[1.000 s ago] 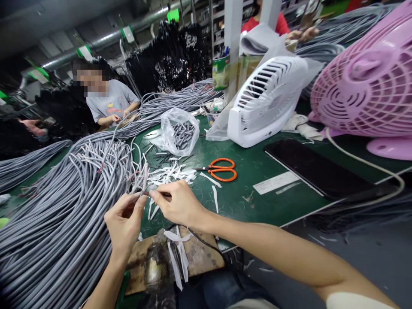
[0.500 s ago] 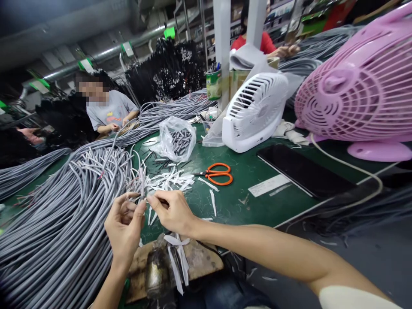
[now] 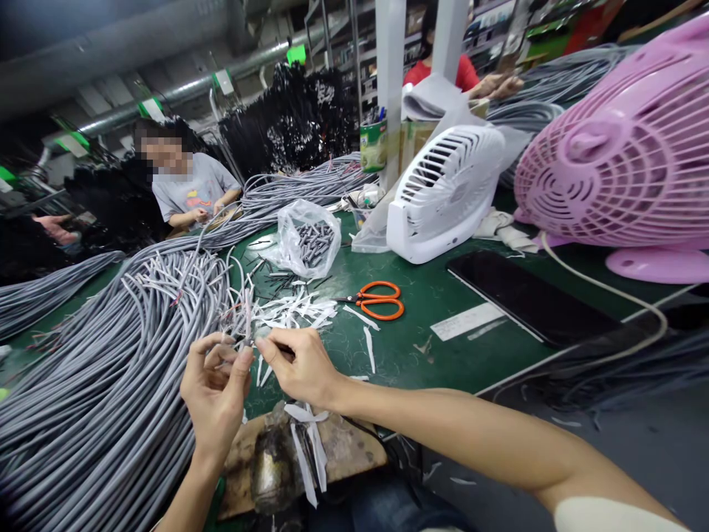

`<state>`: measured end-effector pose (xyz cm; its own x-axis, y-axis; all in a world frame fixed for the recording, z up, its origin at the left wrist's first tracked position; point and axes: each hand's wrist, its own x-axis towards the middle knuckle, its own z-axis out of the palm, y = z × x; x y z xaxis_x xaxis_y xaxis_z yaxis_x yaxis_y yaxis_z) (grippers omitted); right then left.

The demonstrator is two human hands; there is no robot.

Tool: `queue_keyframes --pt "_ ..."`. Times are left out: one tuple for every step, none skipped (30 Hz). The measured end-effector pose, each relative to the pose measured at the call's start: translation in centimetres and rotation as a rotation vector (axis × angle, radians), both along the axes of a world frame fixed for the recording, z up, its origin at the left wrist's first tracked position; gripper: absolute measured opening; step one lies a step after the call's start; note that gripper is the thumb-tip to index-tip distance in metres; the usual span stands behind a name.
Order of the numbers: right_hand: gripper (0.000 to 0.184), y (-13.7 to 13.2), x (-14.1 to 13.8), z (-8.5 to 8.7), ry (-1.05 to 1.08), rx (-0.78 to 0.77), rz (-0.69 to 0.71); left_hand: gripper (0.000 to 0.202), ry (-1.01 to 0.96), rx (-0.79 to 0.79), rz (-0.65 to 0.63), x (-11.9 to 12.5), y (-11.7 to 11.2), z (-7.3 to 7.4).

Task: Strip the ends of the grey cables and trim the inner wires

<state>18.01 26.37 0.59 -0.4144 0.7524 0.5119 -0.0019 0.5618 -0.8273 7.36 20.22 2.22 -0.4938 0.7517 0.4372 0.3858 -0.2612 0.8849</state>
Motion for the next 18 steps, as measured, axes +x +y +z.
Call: queue_keyframes --pt "0.038 0.00 -0.01 -0.01 0.003 0.000 0.004 0.027 0.009 -0.003 0.004 0.02 -0.04 -0.01" --pt "0.038 -0.01 -0.02 -0.02 0.004 -0.002 0.007 0.026 0.015 -0.006 0.007 0.04 -0.09 0.01" --pt "0.038 -0.01 -0.02 -0.01 0.004 -0.005 0.008 0.026 0.021 -0.010 0.008 0.06 -0.13 0.04" --pt "0.038 -0.02 -0.02 0.00 0.003 -0.008 0.008 0.025 0.026 -0.014 0.010 0.07 -0.16 0.08" --pt "0.038 -0.03 -0.01 0.02 0.003 -0.011 0.009 0.025 0.033 -0.017 0.013 0.07 -0.19 0.12" --pt "0.038 -0.04 0.00 0.04 0.005 -0.012 0.011 0.025 0.039 -0.018 0.018 0.06 -0.20 0.16" --pt "0.038 -0.05 0.01 0.06 0.007 -0.012 0.014 0.025 0.045 -0.017 0.022 0.05 -0.22 0.20" --pt "0.038 -0.06 0.02 0.08 0.009 -0.012 0.018 0.025 0.050 -0.014 0.025 0.03 -0.22 0.22" --pt "0.038 -0.07 0.03 0.10 0.010 -0.013 0.021 0.025 0.054 -0.011 0.027 0.02 -0.23 0.23" --pt "0.038 -0.08 0.04 0.11 0.009 -0.015 0.023 0.024 0.061 -0.011 0.026 0.00 -0.23 0.23" --pt "0.038 -0.08 0.04 0.11 0.009 -0.017 0.023 0.023 0.072 -0.012 0.023 -0.01 -0.24 0.22" --pt "0.038 -0.08 0.04 0.10 0.008 -0.020 0.021 0.022 0.087 -0.015 0.017 -0.01 -0.26 0.20" --pt "0.038 -0.09 0.05 0.08 0.010 -0.021 0.017 0.021 0.103 -0.017 0.013 -0.02 -0.28 0.18" --pt "0.038 -0.09 0.06 0.06 0.013 -0.019 0.013 0.020 0.122 -0.019 0.011 -0.02 -0.30 0.16" --pt "0.038 -0.10 0.07 0.05 0.015 -0.015 0.007 0.019 0.140 -0.020 0.010 -0.03 -0.33 0.14" --pt "0.038 -0.11 0.10 0.03 0.015 -0.009 0.001 0.018 0.157 -0.019 0.010 -0.03 -0.35 0.13" --pt "0.038 -0.12 0.13 0.03 0.015 0.000 -0.005 0.018 0.169 -0.017 0.013 -0.04 -0.37 0.13" --pt "0.039 -0.13 0.16 0.04 0.015 0.012 -0.009 0.018 0.174 -0.015 0.017 -0.05 -0.36 0.13"
